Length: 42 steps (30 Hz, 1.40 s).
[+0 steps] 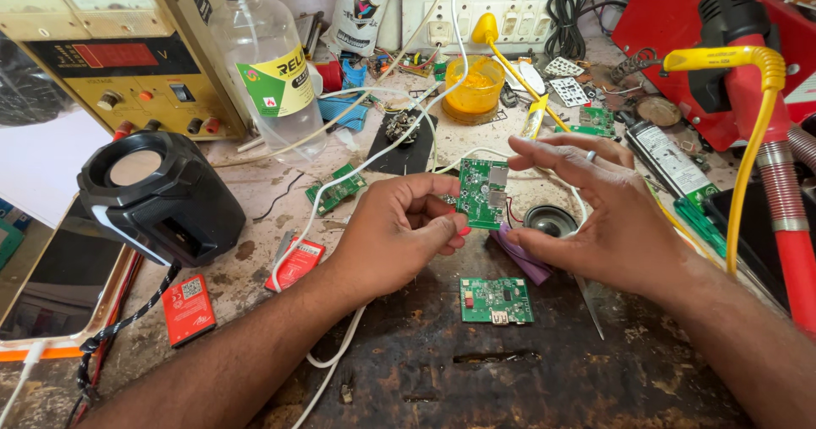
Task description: The person tests a small green circuit board by connecting it to a purple battery and a white USB cable, observing the LED lights. They then use a yellow multimeter probe to check points on the board while the LEDs remain lit.
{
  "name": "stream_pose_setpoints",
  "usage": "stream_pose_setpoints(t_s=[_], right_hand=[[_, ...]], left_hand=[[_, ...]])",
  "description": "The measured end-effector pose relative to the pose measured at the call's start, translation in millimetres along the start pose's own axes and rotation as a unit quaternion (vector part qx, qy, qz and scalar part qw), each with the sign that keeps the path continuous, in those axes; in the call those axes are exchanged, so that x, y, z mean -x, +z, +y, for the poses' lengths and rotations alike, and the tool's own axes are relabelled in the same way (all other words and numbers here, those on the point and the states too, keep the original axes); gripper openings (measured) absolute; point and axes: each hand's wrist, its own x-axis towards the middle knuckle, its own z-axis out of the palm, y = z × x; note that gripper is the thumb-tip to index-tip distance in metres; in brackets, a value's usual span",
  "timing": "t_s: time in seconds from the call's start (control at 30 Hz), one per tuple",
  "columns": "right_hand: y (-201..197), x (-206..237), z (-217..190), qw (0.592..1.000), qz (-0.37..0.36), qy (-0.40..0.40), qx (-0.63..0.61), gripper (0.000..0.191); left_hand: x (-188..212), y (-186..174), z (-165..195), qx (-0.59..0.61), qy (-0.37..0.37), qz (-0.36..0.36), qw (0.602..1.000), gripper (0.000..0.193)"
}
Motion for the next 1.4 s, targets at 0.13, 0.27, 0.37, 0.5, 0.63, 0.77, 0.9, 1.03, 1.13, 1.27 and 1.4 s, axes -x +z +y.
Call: stream_pose_setpoints(t_s=[0.13, 0.27, 0.37, 0.5, 0.63, 0.77, 0.9, 1.03, 1.13, 1.27, 1.4], right_hand=[[0.7, -0.6, 2.5, 1.0, -0.001, 0.003, -0.022, 0.079], [1.8, -0.5, 3.5, 0.999, 0.005, 0.003, -0.037, 0.072], [2.5, -1.1, 4.1, 0.998, 0.004, 0.003, -0.058, 0.068], [3.8, -1.6, 4.9, 0.998, 0.004, -0.002, -0.061, 0.064], [6.3, -1.6, 5.9, 0.998, 0.008, -0.013, -0.056, 0.062], [7.2, -1.0, 6.8, 0.999, 0.004, -0.002, -0.05, 0.061], [7.4, -0.9, 7.1, 0.999, 0.002, 0.001, -0.048, 0.061], [7.4, -0.8, 6.9, 0.998, 0.001, 0.005, -0.057, 0.061], [7.7, -0.9, 6.5, 0.998, -0.001, 0.013, -0.057, 0.059], [7.5, -1.9, 5.4, 0.998, 0.0, 0.019, -0.068, 0.059], [6.1, -2.4, 2.4, 0.995, -0.01, 0.03, -0.099, 0.057]], left_hand=[[0.7, 1.9, 2.1, -0.015, -0.004, 0.003, 1.0, 0.033], [1.6, 2.8, 2.2, -0.018, -0.002, -0.002, 1.0, 0.034], [1.0, 2.7, 1.6, -0.009, -0.001, -0.002, 1.0, 0.034], [1.1, 2.7, 1.5, -0.016, -0.005, 0.001, 1.0, 0.034], [1.5, 3.1, 2.3, -0.016, -0.003, -0.004, 1.0, 0.035], [1.5, 4.0, 3.1, -0.011, -0.004, 0.002, 1.0, 0.035], [0.8, 4.5, 3.5, -0.002, -0.001, -0.001, 1.0, 0.036], [1.3, 3.7, 3.0, -0.004, 0.002, -0.002, 1.0, 0.035], [0.7, 4.0, 2.4, 0.001, -0.003, -0.001, 1.0, 0.035], [0.9, 4.8, 2.8, -0.002, 0.008, -0.01, 1.0, 0.034], [2.0, 5.1, 5.3, 0.002, 0.006, -0.023, 1.0, 0.034]])
